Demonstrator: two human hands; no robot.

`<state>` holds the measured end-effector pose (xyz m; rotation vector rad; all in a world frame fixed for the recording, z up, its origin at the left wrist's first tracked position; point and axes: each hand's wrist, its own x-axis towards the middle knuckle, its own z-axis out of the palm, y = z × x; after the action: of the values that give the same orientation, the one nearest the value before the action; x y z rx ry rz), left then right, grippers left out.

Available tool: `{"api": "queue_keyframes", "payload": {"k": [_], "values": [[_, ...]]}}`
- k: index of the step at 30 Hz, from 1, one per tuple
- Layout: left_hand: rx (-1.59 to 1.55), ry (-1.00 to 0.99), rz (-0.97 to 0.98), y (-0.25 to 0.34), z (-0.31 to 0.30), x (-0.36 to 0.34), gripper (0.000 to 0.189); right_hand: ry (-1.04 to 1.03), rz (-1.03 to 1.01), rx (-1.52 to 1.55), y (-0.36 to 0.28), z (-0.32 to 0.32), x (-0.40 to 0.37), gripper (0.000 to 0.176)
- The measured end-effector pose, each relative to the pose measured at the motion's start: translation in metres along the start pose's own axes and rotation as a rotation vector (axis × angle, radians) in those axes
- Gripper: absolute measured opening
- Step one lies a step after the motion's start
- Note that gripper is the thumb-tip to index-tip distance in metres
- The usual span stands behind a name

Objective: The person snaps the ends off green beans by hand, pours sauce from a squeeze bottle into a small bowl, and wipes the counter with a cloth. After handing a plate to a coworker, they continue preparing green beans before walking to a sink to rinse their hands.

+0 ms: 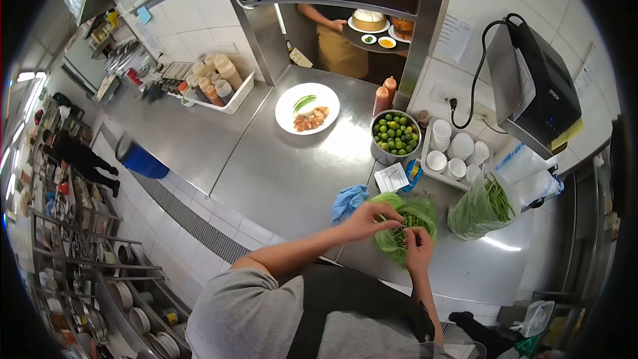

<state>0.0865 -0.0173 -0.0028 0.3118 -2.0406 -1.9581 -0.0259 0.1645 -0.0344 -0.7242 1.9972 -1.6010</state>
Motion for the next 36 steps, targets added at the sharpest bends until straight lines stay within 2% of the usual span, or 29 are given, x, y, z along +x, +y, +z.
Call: {"api": "queue_keyframes", "payload": {"k": [2,4,5,6,7,8,9,10,12,14,16,17,19,22,25,28,30,31,33,34,35,36], "values": [[0.222,-0.005,0.121,0.008,-0.050,-0.002,0.017,0.045,0.038,-0.060,0.008,0.002,-0.009,0.016],[0.188,0.077,0.225,0.012,-0.124,-0.004,0.018,0.090,0.026,-0.119,0.026,0.004,-0.014,0.017],[0.239,0.135,0.159,0.027,-0.167,-0.007,0.019,0.124,0.046,-0.116,0.035,0.006,-0.017,0.017],[0.325,0.242,0.146,0.043,-0.208,-0.010,0.020,0.157,0.069,-0.110,0.044,0.008,-0.019,0.017],[0.284,0.373,0.189,0.044,-0.255,-0.007,0.021,0.189,0.089,-0.105,0.049,0.013,-0.021,0.017],[0.396,0.486,0.061,0.062,-0.301,-0.009,0.019,0.232,0.092,-0.102,0.048,0.021,-0.023,0.017],[0.510,0.582,0.191,0.075,-0.345,-0.004,0.019,0.273,0.093,-0.102,0.046,0.030,-0.024,0.018],[0.429,0.653,0.307,0.085,-0.388,0.002,0.016,0.313,0.089,-0.104,0.042,0.039,-0.022,0.018],[0.653,0.807,0.226,0.102,-0.483,0.011,0.014,0.339,0.096,-0.076,0.039,0.058,-0.015,0.018],[0.707,0.833,0.291,0.108,-0.568,0.026,0.024,0.316,0.131,-0.075,0.026,0.076,-0.010,0.016],[0.789,0.908,0.333,0.104,-0.648,0.051,0.051,0.287,-0.039,-0.215,0.002,0.094,0.006,0.015],[0.834,0.944,0.294,0.114,-0.673,0.061,0.061,0.281,-0.121,-0.284,-0.011,0.102,0.013,0.015],[0.925,1.002,0.223,0.138,-0.709,0.080,0.081,0.283,-0.079,-0.302,-0.044,0.114,0.025,0.021],[0.863,1.131,0.293,0.178,-0.747,0.109,0.096,0.324,-0.092,-0.299,-0.091,0.135,0.037,0.025],[1.002,1.213,0.294,0.200,-0.810,0.146,0.096,0.303,-0.070,-0.319,-0.106,0.142,0.039,0.028],[1.143,1.129,0.160,0.211,-0.845,0.173,0.089,0.341,0.018,-0.378,-0.090,0.140,0.028,0.026],[1.430,1.117,0.103,0.197,-0.911,0.207,0.077,0.354,0.058,-0.417,-0.083,0.138,0.021,0.025],[1.521,1.147,-0.016,0.205,-0.918,0.212,0.074,0.347,0.090,-0.435,-0.081,0.137,0.015,0.025],[1.367,1.298,0.040,0.207,-0.919,0.214,0.073,0.342,0.161,-0.461,-0.074,0.138,-0.002,0.025],[1.330,1.335,0.144,0.200,-0.947,0.221,0.075,0.342,0.194,-0.470,-0.071,0.139,-0.006,0.025],[1.094,1.313,0.225,0.203,-0.937,0.215,0.081,0.338,0.223,-0.478,-0.069,0.138,-0.009,0.025],[1.067,1.317,0.368,0.197,-0.935,0.212,0.089,0.337,0.237,-0.455,-0.072,0.142,-0.009,0.025]]}}
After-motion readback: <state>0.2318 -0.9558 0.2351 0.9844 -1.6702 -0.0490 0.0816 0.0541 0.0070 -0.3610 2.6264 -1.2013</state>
